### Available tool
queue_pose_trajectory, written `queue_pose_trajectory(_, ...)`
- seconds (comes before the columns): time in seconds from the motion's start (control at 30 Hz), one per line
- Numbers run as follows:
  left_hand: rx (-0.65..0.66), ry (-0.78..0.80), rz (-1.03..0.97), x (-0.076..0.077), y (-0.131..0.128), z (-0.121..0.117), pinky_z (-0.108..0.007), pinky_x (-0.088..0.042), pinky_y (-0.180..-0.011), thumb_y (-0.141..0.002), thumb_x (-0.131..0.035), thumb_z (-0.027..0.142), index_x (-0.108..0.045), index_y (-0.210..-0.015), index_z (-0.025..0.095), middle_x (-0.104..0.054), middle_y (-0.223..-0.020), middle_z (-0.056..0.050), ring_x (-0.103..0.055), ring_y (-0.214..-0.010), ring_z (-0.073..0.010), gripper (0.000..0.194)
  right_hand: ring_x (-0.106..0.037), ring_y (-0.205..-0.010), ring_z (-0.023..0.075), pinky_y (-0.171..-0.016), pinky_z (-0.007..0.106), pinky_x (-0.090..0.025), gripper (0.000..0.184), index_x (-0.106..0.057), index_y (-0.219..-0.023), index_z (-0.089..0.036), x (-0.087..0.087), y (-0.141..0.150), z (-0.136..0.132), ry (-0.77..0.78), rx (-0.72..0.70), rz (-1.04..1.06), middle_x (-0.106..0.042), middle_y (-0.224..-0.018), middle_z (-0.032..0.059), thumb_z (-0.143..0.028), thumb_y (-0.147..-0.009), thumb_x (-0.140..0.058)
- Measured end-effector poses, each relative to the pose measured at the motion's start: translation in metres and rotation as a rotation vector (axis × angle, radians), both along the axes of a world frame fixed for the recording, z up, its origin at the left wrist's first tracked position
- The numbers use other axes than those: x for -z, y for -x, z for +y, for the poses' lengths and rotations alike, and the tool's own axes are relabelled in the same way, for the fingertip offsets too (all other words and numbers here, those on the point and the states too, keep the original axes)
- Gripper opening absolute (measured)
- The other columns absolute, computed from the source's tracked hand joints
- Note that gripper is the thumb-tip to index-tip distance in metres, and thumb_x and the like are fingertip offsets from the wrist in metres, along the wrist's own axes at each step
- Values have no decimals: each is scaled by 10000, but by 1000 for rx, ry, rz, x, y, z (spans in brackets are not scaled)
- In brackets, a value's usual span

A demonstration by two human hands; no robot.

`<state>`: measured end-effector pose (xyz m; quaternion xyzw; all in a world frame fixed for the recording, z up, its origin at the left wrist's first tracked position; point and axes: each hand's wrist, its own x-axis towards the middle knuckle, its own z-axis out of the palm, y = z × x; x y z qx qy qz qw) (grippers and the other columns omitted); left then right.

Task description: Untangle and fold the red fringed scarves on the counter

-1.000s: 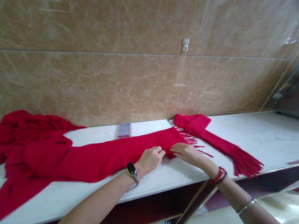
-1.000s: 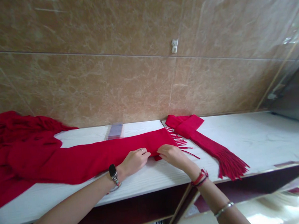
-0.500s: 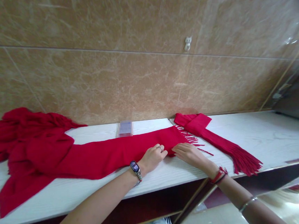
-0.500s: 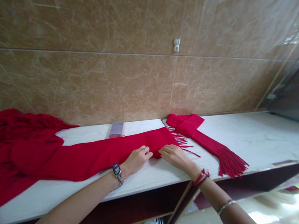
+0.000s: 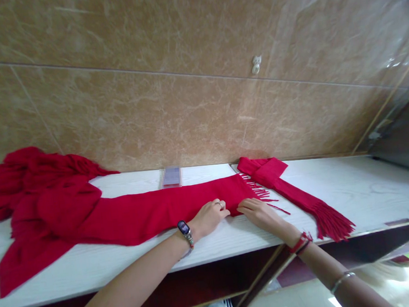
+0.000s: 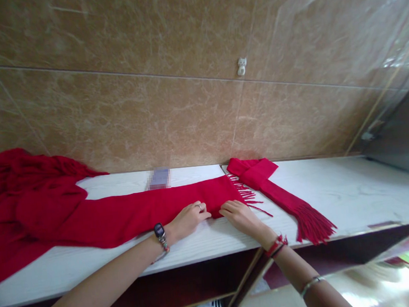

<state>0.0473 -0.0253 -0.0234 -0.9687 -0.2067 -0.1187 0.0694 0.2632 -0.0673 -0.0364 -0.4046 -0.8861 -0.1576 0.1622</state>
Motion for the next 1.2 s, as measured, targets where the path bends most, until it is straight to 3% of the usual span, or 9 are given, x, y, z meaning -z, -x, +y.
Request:
queue_pose_trajectory(0.2, -7, 97, -19, -2, 7, -5, -284, -407, -794, -778, -425, 14, -531, -1127, 213, -539, -1013, -29, -488, -900, -163, 416, -588, -868, 193, -746, 338, -499, 261, -630, -985, -165, -3, -5, -7, 16, -18, 26, -643, -940, 92, -110, -853, -412)
queue_pose_trajectory(0.43, -4, 16, 14, -4, 0, -17, -337, -408, -832, -837, -442, 145, -587, -938, 132, -571, -989, -77, -511, -939, -202, 178, -572, -724, 173, -651, 304, -491, 219, -646, -849, -163, -1, -2, -6, 17, 27, 52, -629, -784, 72, -121, -847, -431)
queue_pose_trajectory(0.53, 31, 45, -36, -1, -5, -21, -290, -422, -832, -866, -406, 183, -584, -906, 116, -568, -1064, -90, -532, -936, -172, 194, -572, -702, 169, -637, 295, -484, 221, -649, -822, -165, -7, -1, -7, 76, 47, 53, -625, -762, 70, -108, -830, -435)
queue_pose_trajectory(0.63, 47, 66, -63, 1, -6, -24, -297, -444, -799, -878, -389, 231, -578, -948, 123, -601, -1002, -79, -552, -890, -174, 229, -590, -758, 172, -678, 298, -488, 245, -649, -857, -167, -17, 1, -3, 162, 56, 96, -644, -809, 72, -90, -818, -420)
queue_pose_trajectory(0.77, 73, 70, -69, 1, -4, -25, -319, -443, -816, -868, -402, 265, -568, -1015, 121, -606, -1047, -85, -551, -907, -188, 265, -599, -876, 169, -786, 301, -483, 315, -642, -935, -159, -23, 9, 15, 266, 46, 155, -664, -923, 75, -37, -791, -390)
queue_pose_trajectory(0.87, 90, 74, -64, 0, -3, -25, -315, -444, -813, -856, -420, 290, -563, -1024, 122, -608, -1052, -86, -550, -908, -187, 277, -596, -920, 165, -836, 299, -472, 363, -642, -959, -161, -21, 17, 38, 321, 35, 79, -666, -964, 71, -13, -768, -371)
queue_pose_trajectory(1.03, 84, 79, -49, -1, -2, -25, -319, -449, -803, -840, -440, 316, -561, -1036, 135, -607, -1049, -82, -544, -914, -194, 293, -557, -1022, 202, -907, 344, -445, 390, -634, -996, -143, -22, 21, 79, 222, 82, -50, -643, -1048, 91, 5, -730, -390)
queue_pose_trajectory(1.2, 73, 75, -42, -1, -2, -27, -327, -445, -809, -837, -439, 316, -549, -1053, 134, -599, -1056, -90, -535, -934, -203, 303, -573, -991, 194, -906, 317, -442, 398, -630, -1004, -125, -32, 19, 86, 192, 63, 37, -649, -1022, 98, 17, -738, -369)
